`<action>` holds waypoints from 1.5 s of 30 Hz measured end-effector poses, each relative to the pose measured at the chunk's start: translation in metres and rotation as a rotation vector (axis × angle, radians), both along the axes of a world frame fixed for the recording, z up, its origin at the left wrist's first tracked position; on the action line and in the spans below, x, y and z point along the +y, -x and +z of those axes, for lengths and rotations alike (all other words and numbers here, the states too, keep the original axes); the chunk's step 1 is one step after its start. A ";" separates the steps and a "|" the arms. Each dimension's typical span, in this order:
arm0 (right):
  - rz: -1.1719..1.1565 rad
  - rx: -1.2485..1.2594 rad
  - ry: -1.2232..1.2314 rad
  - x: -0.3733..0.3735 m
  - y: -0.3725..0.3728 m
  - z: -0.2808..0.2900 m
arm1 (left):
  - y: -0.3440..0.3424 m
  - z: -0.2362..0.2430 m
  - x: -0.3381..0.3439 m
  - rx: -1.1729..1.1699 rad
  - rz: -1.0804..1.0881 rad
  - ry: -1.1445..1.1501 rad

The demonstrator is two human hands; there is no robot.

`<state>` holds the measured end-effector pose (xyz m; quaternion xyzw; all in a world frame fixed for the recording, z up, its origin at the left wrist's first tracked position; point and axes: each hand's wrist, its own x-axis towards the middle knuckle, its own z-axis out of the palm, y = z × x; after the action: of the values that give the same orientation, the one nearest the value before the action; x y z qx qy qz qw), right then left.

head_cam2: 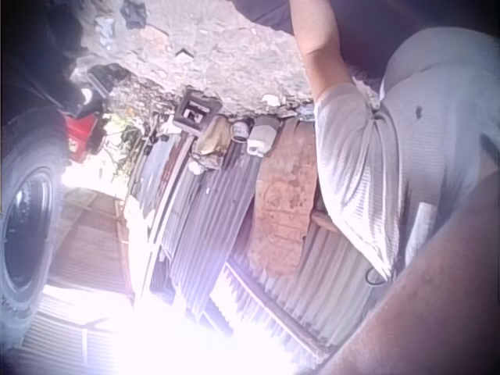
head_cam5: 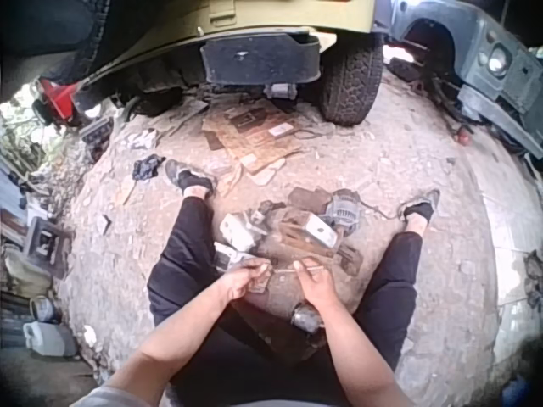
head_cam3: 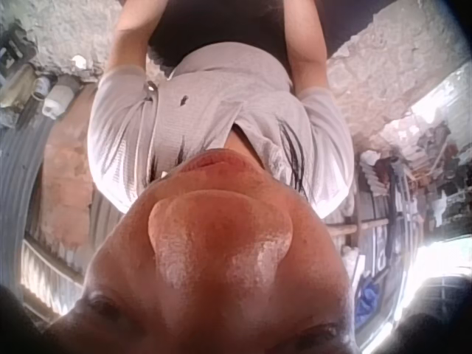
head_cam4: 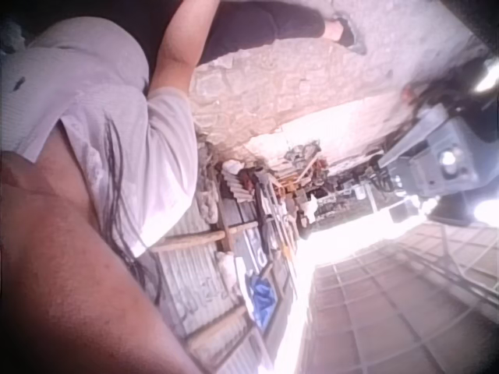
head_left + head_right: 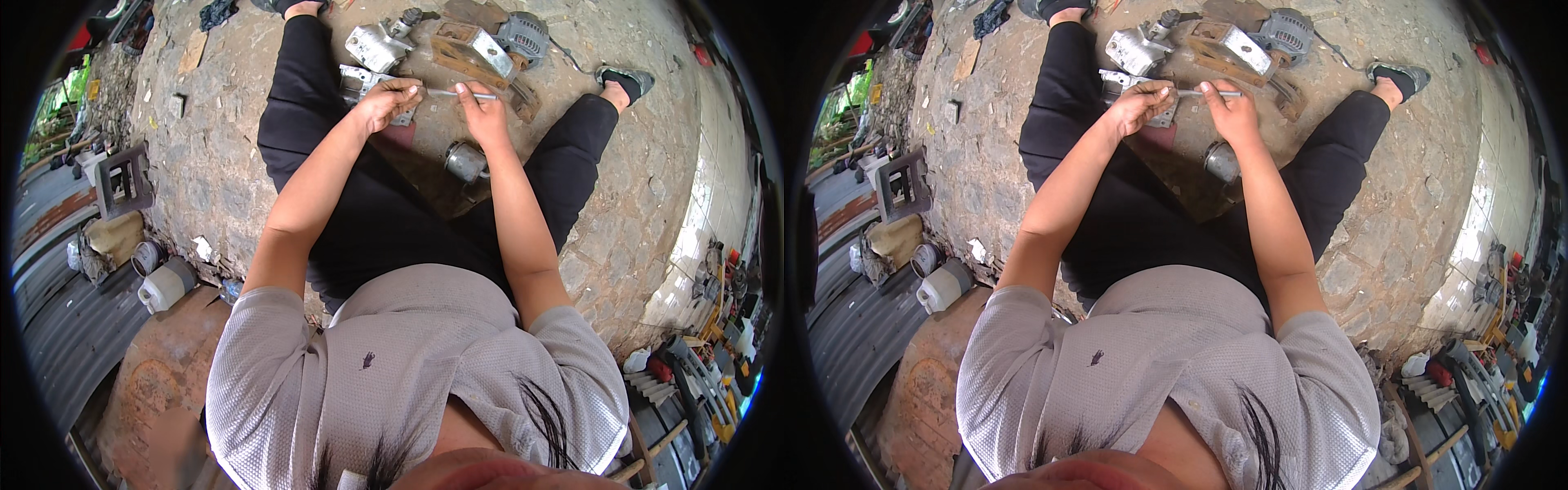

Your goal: The person sits on the floor and uses a screwdriver to loosen and remove screws from a metallic mechanical part. They repeatedly adjust the part, remove screws, and place them on the floor nearby.

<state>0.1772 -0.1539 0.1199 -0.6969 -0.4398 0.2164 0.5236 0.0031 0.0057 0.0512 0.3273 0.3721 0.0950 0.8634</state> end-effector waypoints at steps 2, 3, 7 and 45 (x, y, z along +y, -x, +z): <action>-0.011 0.049 0.038 -0.002 -0.001 -0.001 | -0.001 0.003 0.000 -0.007 0.001 0.008; -0.006 0.016 0.024 -0.002 -0.001 -0.002 | -0.001 0.004 -0.001 -0.011 0.001 0.011; -0.011 -0.019 0.019 -0.001 0.001 0.002 | 0.001 -0.001 0.001 -0.033 0.000 0.005; -0.027 -0.012 0.031 -0.001 -0.008 -0.012 | -0.001 -0.003 -0.001 0.036 -0.073 -0.060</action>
<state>0.1854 -0.1547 0.1082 -0.7120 -0.4300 0.2119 0.5131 0.0046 0.0046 0.0486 0.3680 0.3723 0.0689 0.8493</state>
